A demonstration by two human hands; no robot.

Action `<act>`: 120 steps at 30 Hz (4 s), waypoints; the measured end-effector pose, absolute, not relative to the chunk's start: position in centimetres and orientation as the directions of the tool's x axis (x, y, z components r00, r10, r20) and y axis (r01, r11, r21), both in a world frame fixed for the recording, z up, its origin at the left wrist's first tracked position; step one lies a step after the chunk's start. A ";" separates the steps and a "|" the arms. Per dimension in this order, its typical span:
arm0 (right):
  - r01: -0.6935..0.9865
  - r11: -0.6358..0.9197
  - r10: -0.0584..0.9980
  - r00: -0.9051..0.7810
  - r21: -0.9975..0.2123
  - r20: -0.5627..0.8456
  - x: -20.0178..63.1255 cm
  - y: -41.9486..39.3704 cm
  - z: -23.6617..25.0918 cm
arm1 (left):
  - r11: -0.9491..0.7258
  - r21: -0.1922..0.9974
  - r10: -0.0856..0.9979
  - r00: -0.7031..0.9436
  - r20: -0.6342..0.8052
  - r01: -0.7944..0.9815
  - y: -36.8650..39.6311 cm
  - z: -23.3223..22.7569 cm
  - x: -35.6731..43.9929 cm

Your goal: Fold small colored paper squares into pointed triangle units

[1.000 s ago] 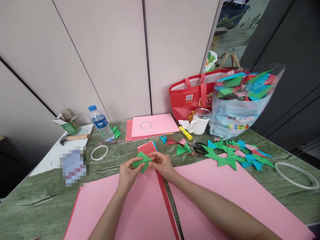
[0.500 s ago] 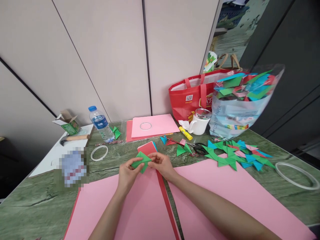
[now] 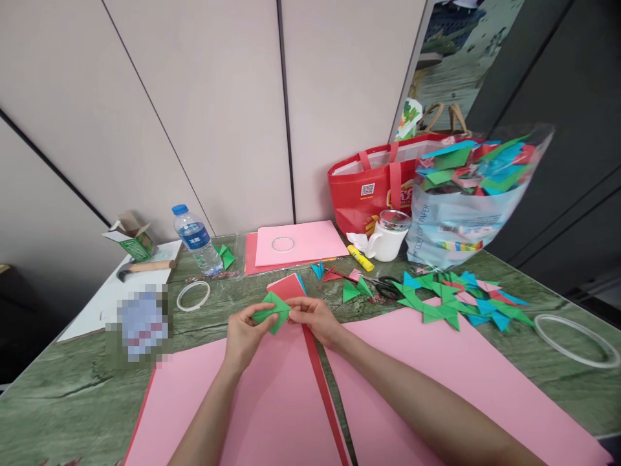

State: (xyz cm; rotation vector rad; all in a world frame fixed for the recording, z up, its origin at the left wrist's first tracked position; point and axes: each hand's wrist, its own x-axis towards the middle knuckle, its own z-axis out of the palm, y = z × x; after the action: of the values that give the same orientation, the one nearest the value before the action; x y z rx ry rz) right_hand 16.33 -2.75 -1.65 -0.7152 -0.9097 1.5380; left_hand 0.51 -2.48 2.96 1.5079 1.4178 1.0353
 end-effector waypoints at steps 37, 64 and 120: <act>-0.212 0.121 0.973 -0.170 -0.970 0.159 15.1 -4.1 -1.0 | 0.004 0.985 0.994 -0.105 0.015 0.172 -3.2 1.5 1.8; -0.301 0.098 0.990 -0.068 -0.949 0.123 14.9 -3.6 -1.8 | 0.090 0.995 0.996 0.012 -0.089 -0.054 -2.7 2.0 1.1; -0.219 0.123 0.992 0.054 -0.968 0.114 15.1 -3.6 -1.1 | 0.118 0.992 0.950 0.285 -0.127 0.047 -2.8 2.7 1.2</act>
State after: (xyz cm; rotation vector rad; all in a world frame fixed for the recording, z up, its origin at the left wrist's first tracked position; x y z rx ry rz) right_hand 15.13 -3.56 -1.06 -0.9781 -1.0696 1.1900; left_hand 1.19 -2.82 2.69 1.2630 1.0696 0.8912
